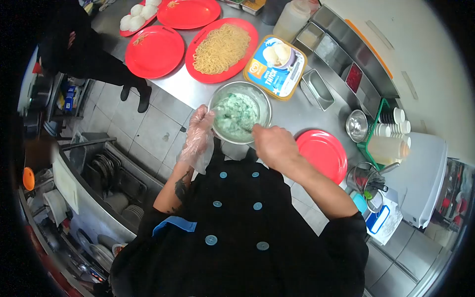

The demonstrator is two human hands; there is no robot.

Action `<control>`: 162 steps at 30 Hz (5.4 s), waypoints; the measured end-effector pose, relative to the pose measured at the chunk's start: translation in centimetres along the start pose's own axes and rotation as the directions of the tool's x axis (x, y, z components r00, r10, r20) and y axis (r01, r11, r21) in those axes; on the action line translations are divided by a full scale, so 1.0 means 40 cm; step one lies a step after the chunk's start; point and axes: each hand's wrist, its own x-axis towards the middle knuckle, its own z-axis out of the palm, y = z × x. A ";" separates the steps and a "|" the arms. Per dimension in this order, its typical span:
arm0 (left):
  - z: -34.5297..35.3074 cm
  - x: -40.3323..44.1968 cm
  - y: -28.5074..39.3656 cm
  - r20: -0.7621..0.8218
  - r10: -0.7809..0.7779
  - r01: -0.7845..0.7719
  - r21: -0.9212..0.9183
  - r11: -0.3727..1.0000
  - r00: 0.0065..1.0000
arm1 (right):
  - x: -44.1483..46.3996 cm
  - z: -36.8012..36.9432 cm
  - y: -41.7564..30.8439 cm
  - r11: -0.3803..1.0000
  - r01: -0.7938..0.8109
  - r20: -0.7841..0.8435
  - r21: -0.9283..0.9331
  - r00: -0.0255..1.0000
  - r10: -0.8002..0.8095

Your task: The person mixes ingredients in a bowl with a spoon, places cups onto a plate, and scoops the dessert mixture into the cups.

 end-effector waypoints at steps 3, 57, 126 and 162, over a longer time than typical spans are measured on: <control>0.007 0.000 0.016 0.009 -0.017 0.016 0.042 0.999 1.000 | 0.030 0.059 0.044 0.991 0.085 0.035 -0.099 0.996 -0.082; 0.013 0.062 -0.091 0.050 0.163 -0.170 0.370 0.913 0.985 | 0.096 0.036 0.150 0.953 0.276 -0.274 -0.126 0.914 -0.300; 0.062 0.020 -0.037 -0.121 0.092 -0.076 0.136 0.988 0.988 | 0.032 0.065 0.101 0.968 0.030 -0.173 -0.247 0.982 -0.075; 0.077 0.002 -0.011 0.013 0.017 -0.019 0.261 0.965 1.000 | -0.033 0.009 0.104 0.996 0.064 -0.036 -0.057 0.997 -0.066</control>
